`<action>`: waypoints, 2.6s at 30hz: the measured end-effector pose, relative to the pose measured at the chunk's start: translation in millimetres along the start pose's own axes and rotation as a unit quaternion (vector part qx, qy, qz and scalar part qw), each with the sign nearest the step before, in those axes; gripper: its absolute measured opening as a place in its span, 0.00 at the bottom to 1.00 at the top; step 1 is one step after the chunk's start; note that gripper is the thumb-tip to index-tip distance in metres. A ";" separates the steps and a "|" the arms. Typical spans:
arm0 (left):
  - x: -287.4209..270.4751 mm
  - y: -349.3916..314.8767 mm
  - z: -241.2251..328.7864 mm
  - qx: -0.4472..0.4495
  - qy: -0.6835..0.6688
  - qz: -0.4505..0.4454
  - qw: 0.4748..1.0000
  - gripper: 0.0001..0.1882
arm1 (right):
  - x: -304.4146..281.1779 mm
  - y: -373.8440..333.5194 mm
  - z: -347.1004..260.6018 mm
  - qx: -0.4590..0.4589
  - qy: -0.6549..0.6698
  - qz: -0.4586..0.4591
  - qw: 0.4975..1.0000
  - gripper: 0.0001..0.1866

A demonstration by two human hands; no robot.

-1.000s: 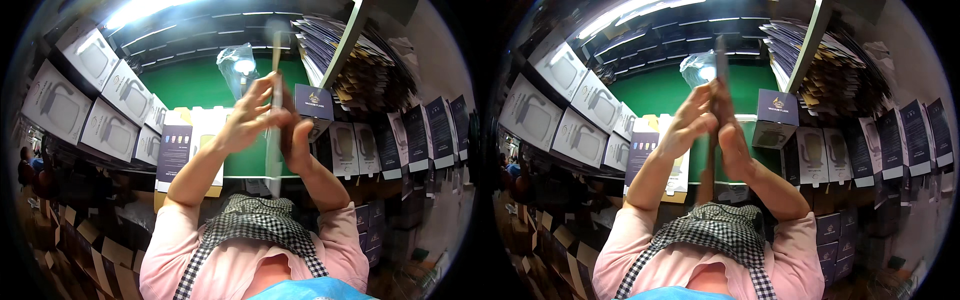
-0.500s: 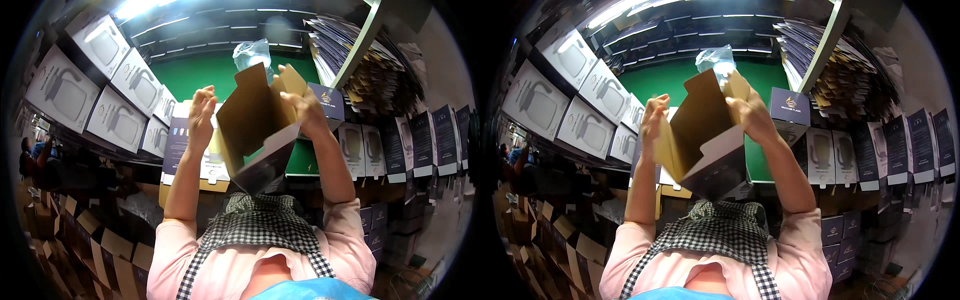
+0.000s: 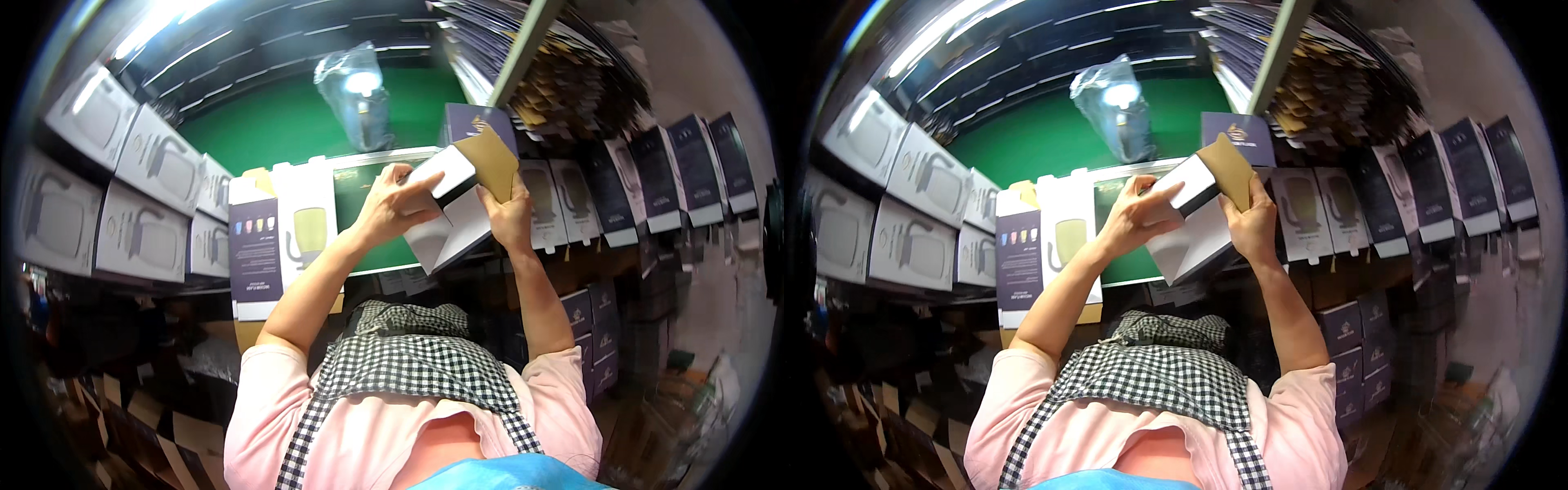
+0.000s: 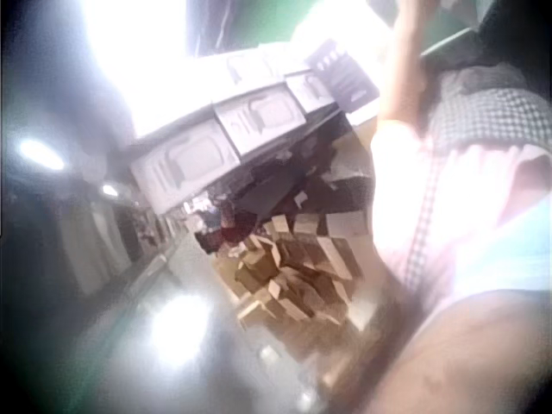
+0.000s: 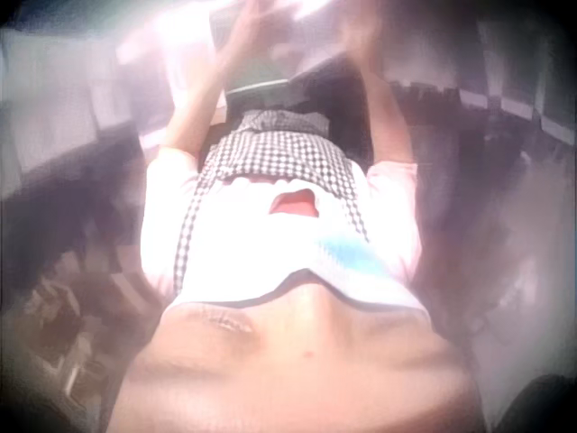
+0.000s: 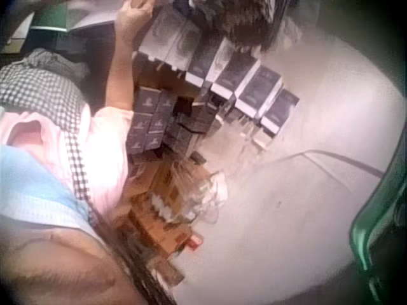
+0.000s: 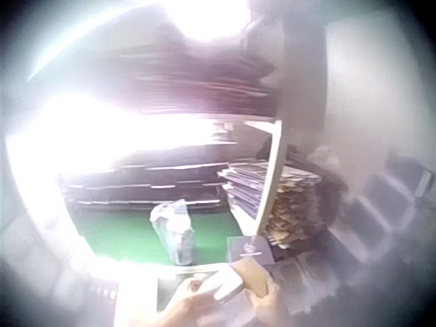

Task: The person takes items wrapped in plastic from a shelf, puts them into boxes, stacks the boxes on a table, and then moves to a separate area to fold larger flat cardboard into box shapes and place packaged items inside.

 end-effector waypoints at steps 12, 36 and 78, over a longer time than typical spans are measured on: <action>100.4 5.5 -47.5 -0.209 -0.350 0.174 0.897 0.14 | -20.9 -7.2 40.3 0.078 -0.334 -0.112 0.933 0.40; -35.0 -27.4 -16.1 -0.187 -0.454 0.081 0.867 0.15 | -98.2 -129.3 93.4 0.099 0.026 0.085 0.991 0.21; 25.8 135.2 96.8 -0.105 -0.175 0.253 0.946 0.07 | -45.9 -56.2 154.0 -0.110 -0.038 0.156 0.981 0.32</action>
Point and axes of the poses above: each hand's wrist, its own y-axis towards the middle knuckle, its own x-axis out of the palm, z = x × y, the point moved 4 cm from there along y, towards the middle knuckle, and after that the axes turned 8 degrees about y, right-handed, at the moved point
